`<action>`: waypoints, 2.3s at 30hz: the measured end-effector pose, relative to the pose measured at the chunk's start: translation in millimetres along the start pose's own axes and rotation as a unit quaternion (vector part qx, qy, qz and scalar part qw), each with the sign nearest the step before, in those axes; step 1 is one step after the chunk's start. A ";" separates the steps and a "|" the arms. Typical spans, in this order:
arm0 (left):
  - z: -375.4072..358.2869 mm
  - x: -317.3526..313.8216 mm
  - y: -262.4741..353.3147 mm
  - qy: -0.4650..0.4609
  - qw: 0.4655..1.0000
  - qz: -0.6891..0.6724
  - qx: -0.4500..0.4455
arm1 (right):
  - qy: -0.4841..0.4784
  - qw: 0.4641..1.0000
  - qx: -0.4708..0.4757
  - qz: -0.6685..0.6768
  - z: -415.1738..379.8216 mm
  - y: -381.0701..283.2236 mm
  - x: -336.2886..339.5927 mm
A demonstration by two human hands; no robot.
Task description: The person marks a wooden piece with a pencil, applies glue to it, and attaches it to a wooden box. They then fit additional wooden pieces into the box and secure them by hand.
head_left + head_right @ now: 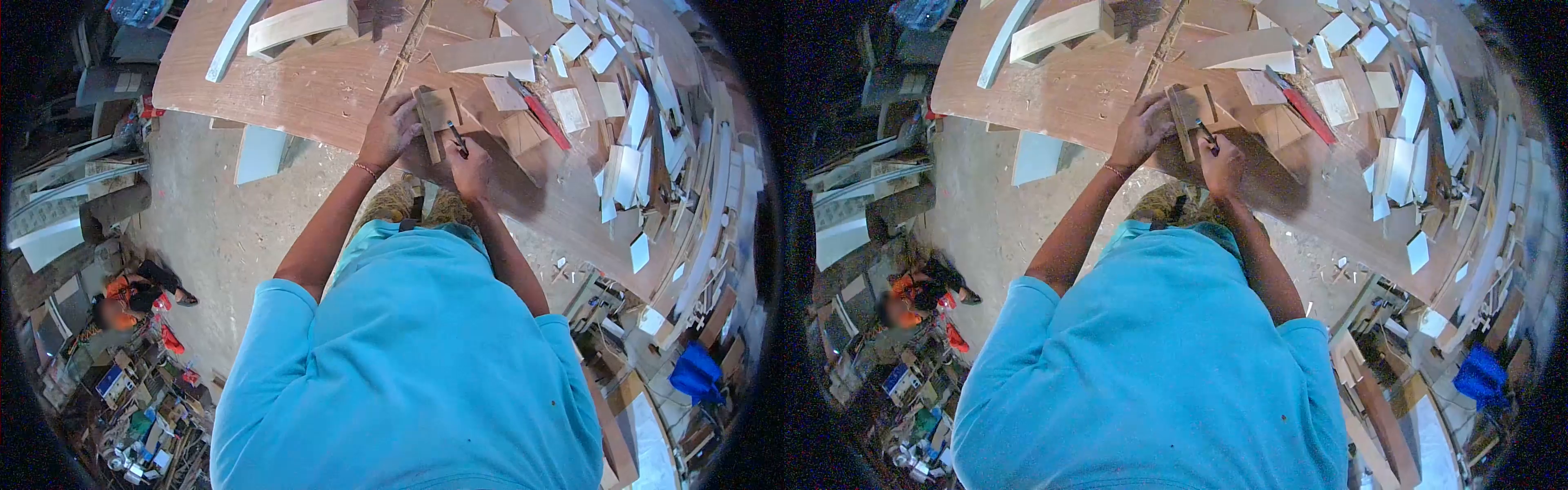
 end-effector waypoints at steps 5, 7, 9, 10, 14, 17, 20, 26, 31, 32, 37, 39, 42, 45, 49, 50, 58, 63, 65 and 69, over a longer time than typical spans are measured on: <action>-1.0 -11.5 -2.7 -0.008 0.997 0.053 -0.052 | 0.025 1.000 0.003 0.017 2.5 -5.7 4.9; -0.6 -11.7 0.5 -0.015 0.997 0.048 -0.060 | 0.034 0.999 0.030 0.019 5.7 -4.6 -0.2; 0.5 -11.6 3.2 -0.025 0.996 0.062 -0.064 | 0.042 0.997 0.058 0.019 5.3 -7.6 -0.9; 1.1 -11.9 4.8 -0.034 0.994 0.077 -0.067 | 0.023 0.997 0.071 0.014 4.0 -11.1 -2.3; 2.5 -11.9 4.8 -0.037 0.996 0.066 -0.054 | -0.013 0.994 0.108 0.020 -0.9 -22.8 -6.2; 1.5 -15.0 4.0 -0.040 0.992 0.091 -0.077 | -0.006 0.995 0.100 0.011 0.8 -15.8 -12.7; 0.2 -17.1 2.9 -0.055 0.989 0.116 -0.071 | -0.020 0.996 0.086 0.013 -1.4 -18.4 -10.7; 0.6 -16.3 2.6 -0.074 0.984 0.158 -0.038 | -0.030 0.995 0.092 -0.013 -4.9 -18.9 -12.3; -0.7 -15.5 3.2 -0.072 0.982 0.168 -0.039 | -0.022 0.996 0.083 0.015 -4.8 -21.8 -9.8; -0.3 -15.2 3.6 -0.071 0.982 0.168 -0.038 | -0.006 0.996 0.082 0.039 -3.3 -21.3 -7.7; 0.6 -14.6 4.0 -0.063 0.986 0.151 -0.026 | 0.060 0.994 0.089 -0.034 25.3 -8.6 1.8; 0.3 -16.5 2.5 -0.062 0.985 0.159 -0.028 | 0.061 0.958 0.189 -0.206 24.0 -38.5 7.5; -0.2 -17.2 1.7 -0.064 0.983 0.172 -0.029 | 0.038 0.997 0.061 -0.039 44.6 -26.3 2.7; 0.4 -16.9 3.5 -0.071 0.981 0.179 -0.021 | 0.061 0.985 0.161 -0.025 41.9 -38.4 -2.3; 0.8 -15.3 5.0 -0.078 0.982 0.174 -0.006 | 0.068 0.983 0.154 -0.075 40.4 -30.6 -10.9; 1.0 -15.3 5.0 -0.077 0.982 0.173 -0.005 | 0.050 0.987 0.137 -0.069 38.1 -28.2 -9.8; 3.0 -13.6 7.6 -0.081 0.980 0.182 -0.008 | 0.027 0.987 0.155 -0.024 30.1 -37.4 -11.1; 4.2 -11.3 10.3 -0.088 0.979 0.185 -0.008 | 0.041 0.984 0.166 -0.053 50.0 -39.8 -22.0; 4.5 -11.2 10.7 -0.088 0.978 0.187 -0.007 | 0.059 0.979 0.184 -0.070 58.2 -42.6 -25.6; 4.3 -14.7 8.3 -0.089 0.977 0.192 -0.005 | 0.101 0.972 0.196 -0.083 61.4 -58.9 -19.0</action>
Point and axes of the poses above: each hand's wrist, its own z-axis towards the middle knuckle, its own x-axis out of the back of the hand, y = z × x, the point moved 6 cm from there along z, towards the middle knuckle, and after that the axes turned 5 degrees about -x, right-handed, at the moved point
